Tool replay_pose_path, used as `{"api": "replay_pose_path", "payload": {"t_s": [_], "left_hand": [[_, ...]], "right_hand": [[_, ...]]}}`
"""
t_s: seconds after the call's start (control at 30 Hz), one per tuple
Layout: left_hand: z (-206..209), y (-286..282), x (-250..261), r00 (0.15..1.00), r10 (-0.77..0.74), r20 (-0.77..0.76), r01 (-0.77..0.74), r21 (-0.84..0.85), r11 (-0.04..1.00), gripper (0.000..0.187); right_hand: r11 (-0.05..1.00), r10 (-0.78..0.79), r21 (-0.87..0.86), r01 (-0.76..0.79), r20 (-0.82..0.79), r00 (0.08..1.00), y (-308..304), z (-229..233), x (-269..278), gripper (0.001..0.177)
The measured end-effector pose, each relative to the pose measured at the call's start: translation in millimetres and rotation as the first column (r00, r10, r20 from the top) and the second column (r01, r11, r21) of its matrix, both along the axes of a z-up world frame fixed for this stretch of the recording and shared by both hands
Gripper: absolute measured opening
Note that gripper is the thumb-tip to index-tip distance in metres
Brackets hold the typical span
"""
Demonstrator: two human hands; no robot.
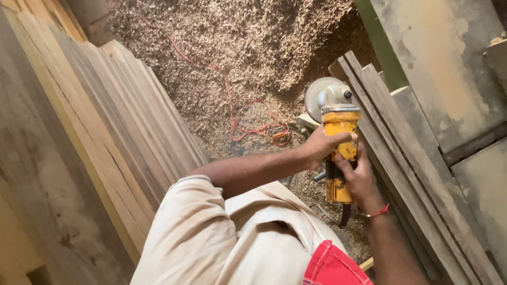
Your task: The person uses a yellow angle grinder to sand the surface of a wooden plank resting on a metal stand. They move the tool back and forth along the wood, generating sawdust, and occasionally pause to adjust the plank's position.
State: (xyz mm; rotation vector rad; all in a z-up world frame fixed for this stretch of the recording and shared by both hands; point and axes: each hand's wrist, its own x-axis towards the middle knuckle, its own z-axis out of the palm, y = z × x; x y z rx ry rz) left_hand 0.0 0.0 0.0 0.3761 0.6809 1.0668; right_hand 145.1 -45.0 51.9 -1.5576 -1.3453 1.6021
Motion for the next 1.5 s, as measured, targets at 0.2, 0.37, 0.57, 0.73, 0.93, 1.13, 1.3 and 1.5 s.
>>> {"api": "replay_pose_path", "payload": {"t_s": [0.2, 0.37, 0.57, 0.73, 0.93, 1.13, 1.3, 1.5], "left_hand": [[21.7, -18.9, -7.8, 0.996, 0.029, 0.082, -0.037, 0.094, 0.995, 0.048], [33.3, -41.9, 9.0, 0.994, -0.015, 0.104, 0.006, 0.093, 0.996, 0.051], [32.4, -52.9, 23.0, 0.994, -0.107, 0.014, 0.105, 0.102, 0.989, 0.051], [30.9, -70.5, 29.6, 0.996, -0.083, 0.033, 0.08, 0.08, 0.994, 0.053], [23.3, -95.6, 29.3, 0.991, -0.033, 0.13, 0.038, -0.032, 0.999, 0.052], [29.5, -102.1, 13.0, 0.996, -0.078, 0.036, 0.08, -0.083, 0.993, 0.052], [43.0, -86.7, -2.1, 0.992, -0.126, 0.018, 0.127, -0.085, 0.988, 0.048], [42.8, -46.5, -22.5, 0.996, -0.088, -0.02, 0.087, -0.016, 0.996, 0.047]], "right_hand": [[0.996, 0.073, 0.056, -0.076, 0.053, 0.996, -15.0, 33.2, -11.4, 0.076], [0.996, 0.036, 0.077, -0.046, 0.121, 0.992, -37.6, 42.9, -2.2, 0.082], [0.993, -0.117, 0.025, 0.115, 0.146, 0.982, -57.0, 40.8, 3.0, 0.086], [0.975, -0.047, 0.219, 0.027, 0.086, 0.995, -68.4, 40.5, 7.1, 0.091], [0.989, -0.101, 0.121, 0.081, 0.17, 0.98, -96.3, 28.0, 12.7, 0.103], [0.989, -0.057, 0.148, 0.013, 0.29, 0.955, -100.0, 30.5, -1.1, 0.114], [0.986, -0.02, 0.165, -0.03, 0.296, 0.955, -79.2, 43.6, -15.4, 0.117], [0.986, 0.02, 0.156, -0.06, 0.246, 0.969, -39.9, 41.6, -27.2, 0.115]]}}
